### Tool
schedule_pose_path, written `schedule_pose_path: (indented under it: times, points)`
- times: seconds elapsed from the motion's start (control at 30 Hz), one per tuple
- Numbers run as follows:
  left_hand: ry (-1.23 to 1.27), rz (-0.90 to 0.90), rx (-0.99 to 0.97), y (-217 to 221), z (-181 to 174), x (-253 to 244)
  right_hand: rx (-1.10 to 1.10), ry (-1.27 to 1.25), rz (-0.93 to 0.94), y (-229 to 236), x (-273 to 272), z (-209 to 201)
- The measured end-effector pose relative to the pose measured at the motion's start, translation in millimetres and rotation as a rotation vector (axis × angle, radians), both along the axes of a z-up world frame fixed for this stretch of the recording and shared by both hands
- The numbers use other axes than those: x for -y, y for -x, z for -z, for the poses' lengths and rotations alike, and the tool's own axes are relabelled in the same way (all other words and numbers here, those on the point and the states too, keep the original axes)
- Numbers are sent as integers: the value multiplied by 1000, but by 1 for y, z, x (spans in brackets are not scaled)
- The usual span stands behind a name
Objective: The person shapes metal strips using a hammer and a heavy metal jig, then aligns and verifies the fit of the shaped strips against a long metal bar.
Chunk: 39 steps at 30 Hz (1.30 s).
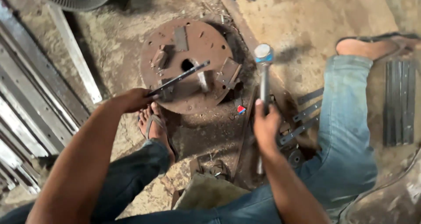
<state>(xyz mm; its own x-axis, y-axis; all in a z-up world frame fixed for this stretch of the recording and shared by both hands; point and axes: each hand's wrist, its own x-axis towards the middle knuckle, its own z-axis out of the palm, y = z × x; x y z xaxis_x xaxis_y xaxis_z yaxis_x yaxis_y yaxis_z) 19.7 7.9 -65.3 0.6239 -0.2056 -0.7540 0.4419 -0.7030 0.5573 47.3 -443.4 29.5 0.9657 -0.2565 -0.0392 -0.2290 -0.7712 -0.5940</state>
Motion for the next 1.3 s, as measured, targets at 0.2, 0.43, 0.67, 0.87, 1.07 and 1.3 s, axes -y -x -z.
schedule_pose_path:
  times: [0.2, 0.43, 0.67, 0.87, 1.07, 1.3]
  points:
    - [224, -242, -139, -31, -50, 77, -99, 217, 246, -77, 66, 34]
    - [859, -463, -160, -33, -104, 181, 227, 490, 79, -109, 93, 6]
    - [1128, -598, -123, -41, -117, 286, -23, -900, 51, -88, 11, -8]
    - [1174, -622, -222, -26, -105, 353, -307, -1050, 93, -77, 24, -33]
    - [714, -601, 62, -13, -1, 370, -40, -1209, 173, -83, 39, -79]
    - [-220, -41, 208, 6, -3, 382, -83, -1436, 164, -42, 70, -185]
